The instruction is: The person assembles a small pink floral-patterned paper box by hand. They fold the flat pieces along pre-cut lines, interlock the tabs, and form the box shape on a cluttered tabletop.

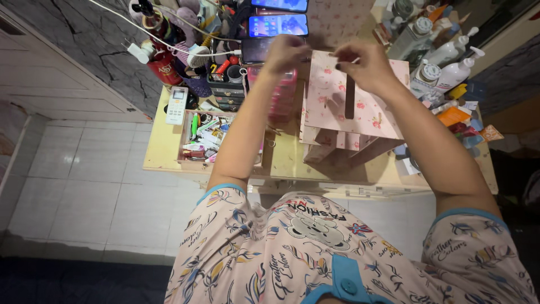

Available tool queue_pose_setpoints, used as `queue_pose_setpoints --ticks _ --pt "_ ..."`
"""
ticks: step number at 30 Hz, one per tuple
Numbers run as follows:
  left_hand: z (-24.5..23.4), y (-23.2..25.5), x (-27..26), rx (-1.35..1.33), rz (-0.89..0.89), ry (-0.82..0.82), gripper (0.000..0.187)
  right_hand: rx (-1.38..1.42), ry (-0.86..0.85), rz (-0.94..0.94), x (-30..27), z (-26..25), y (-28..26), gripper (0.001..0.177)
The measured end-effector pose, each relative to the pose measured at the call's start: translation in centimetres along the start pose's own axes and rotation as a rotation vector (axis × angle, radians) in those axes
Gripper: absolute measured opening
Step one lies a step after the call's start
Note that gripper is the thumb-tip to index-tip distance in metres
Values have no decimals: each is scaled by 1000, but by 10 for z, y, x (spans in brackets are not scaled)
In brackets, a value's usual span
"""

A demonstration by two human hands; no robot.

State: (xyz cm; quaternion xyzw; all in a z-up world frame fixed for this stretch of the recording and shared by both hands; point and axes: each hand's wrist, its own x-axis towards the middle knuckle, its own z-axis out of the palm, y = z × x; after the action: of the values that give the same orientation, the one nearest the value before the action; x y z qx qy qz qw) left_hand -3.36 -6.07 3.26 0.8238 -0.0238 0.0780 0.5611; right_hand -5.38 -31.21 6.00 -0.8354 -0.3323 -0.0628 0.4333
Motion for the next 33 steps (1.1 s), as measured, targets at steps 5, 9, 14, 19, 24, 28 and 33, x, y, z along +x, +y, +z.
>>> queue_pose_setpoints --ticks 5,9,14,19,24,28,33 --pt "-55 -21 16 528 -177 309 19 -98 52 80 -15 -27 17 20" --pt "-61 -32 29 567 -176 362 19 -39 92 176 -31 -46 27 22" --pt "-62 -35 32 567 -236 349 18 14 144 217 -52 -64 28 21" --pt "-48 -17 16 514 35 411 10 -39 78 340 -79 -87 15 20" --pt "17 15 -8 379 478 272 8 -406 -86 164 -118 -104 -3 30" --pt "81 48 -35 369 373 -211 16 -583 -150 87 -140 -101 -10 33" --pt "114 69 -68 514 517 -317 23 -593 -125 -63 -158 -105 -16 26"
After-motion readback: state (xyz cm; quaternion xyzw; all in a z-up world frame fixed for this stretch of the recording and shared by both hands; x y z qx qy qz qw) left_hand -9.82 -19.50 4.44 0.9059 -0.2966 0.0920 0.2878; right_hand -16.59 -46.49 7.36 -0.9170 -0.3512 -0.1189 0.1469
